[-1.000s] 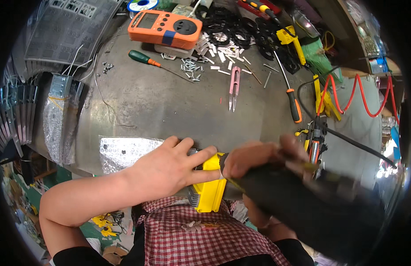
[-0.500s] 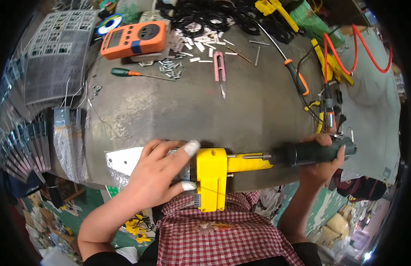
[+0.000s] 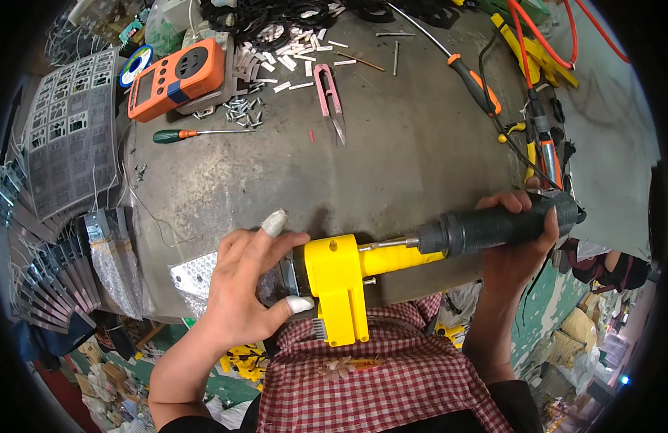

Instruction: Assembling a circuit board into a yellow plastic housing using a soldering iron and electric screwdriver.

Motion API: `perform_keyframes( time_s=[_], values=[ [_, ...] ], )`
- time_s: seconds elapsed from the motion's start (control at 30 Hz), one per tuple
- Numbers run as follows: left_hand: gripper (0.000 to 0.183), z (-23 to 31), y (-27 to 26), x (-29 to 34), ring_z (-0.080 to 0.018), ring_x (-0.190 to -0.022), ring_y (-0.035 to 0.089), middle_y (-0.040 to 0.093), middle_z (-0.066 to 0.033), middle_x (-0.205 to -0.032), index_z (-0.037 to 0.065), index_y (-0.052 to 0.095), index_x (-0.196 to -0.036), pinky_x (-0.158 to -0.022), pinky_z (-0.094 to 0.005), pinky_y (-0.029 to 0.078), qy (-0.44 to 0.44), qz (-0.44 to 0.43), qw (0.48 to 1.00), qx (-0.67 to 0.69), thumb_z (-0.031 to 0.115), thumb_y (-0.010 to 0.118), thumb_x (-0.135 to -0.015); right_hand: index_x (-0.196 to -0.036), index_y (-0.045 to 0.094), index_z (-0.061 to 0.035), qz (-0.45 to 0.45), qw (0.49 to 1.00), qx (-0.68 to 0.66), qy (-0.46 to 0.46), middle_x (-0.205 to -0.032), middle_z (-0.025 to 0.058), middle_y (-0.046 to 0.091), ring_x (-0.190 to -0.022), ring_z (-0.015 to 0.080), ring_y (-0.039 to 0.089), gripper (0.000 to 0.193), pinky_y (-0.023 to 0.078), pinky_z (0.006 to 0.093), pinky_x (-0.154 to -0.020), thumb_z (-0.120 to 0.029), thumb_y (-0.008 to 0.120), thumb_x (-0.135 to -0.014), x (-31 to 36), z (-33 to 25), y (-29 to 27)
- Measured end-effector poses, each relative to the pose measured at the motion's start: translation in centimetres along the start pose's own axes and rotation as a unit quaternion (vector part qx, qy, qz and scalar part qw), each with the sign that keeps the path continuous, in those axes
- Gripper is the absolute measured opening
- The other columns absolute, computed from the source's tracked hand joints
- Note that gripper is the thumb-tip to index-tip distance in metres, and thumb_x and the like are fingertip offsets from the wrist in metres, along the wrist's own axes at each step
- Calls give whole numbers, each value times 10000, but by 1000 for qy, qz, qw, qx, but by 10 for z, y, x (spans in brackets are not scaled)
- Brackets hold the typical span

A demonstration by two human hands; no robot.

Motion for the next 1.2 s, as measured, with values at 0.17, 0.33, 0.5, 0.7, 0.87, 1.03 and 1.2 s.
perform_keyframes(
  time_s=[0.17,0.33,0.5,0.7,0.87,1.03,1.2],
  values=[
    [950,6,-5,-3,-310,-975,555,634,-83,-1194,-20,284,-1405,-972,-439,345,14,14,1000,12,239,788,-642,-1277,432,-85,4,1000,4,10,-892,20,480,-881,155,504,481,376,435,-941,-321,584,-886,4,5,5],
    [928,6,-6,-6,-317,-967,543,634,-78,-1195,-28,304,-1383,-964,-441,353,22,8,1000,8,239,788,-638,-1279,441,-87,16,1000,3,-1,-898,13,485,-881,151,509,482,377,418,-935,-339,574,-891,-1,-6,2],
    [913,6,-5,-6,-323,-941,532,640,-82,-1186,-26,314,-1375,-953,-439,354,20,10,1000,5,237,788,-640,-1276,443,-84,-10,1000,7,27,-901,11,502,-883,148,512,471,379,412,-935,-345,554,-900,-2,-11,-4],
    [913,4,-3,-7,-316,-928,532,651,-96,-1163,-26,314,-1379,-942,-433,354,40,14,999,6,263,786,-653,-1266,441,-75,-18,1000,4,19,-897,20,512,-883,155,518,453,382,425,-944,-324,554,-905,-8,-17,-8],
    [903,5,-4,-7,-313,-936,533,651,-97,-1166,-26,321,-1379,-940,-435,351,34,13,999,5,285,782,-668,-1256,443,-56,-2,1000,12,-7,-907,26,510,-878,165,521,449,384,441,-951,-312,557,-906,-9,-19,-9],
    [896,5,-5,-7,-314,-943,535,651,-95,-1168,-24,317,-1382,-941,-438,348,41,17,999,1,300,778,-686,-1253,450,-46,-8,1000,-6,0,-910,40,506,-882,169,519,454,382,435,-949,-309,567,-902,-9,-12,-4],
    [887,3,-3,-6,-322,-944,535,647,-101,-1175,-21,301,-1389,-947,-452,347,53,25,998,-1,318,765,-713,-1254,445,-52,-23,1000,-11,12,-910,39,500,-883,166,514,449,380,427,-946,-292,574,-896,-7,-8,-4]
  ],
)
Point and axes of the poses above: each hand's wrist, its own x-axis away from the middle knuckle, its own y-axis out of the palm, z = x × y, the point moved 2 cm from there along -x, towards the middle knuckle
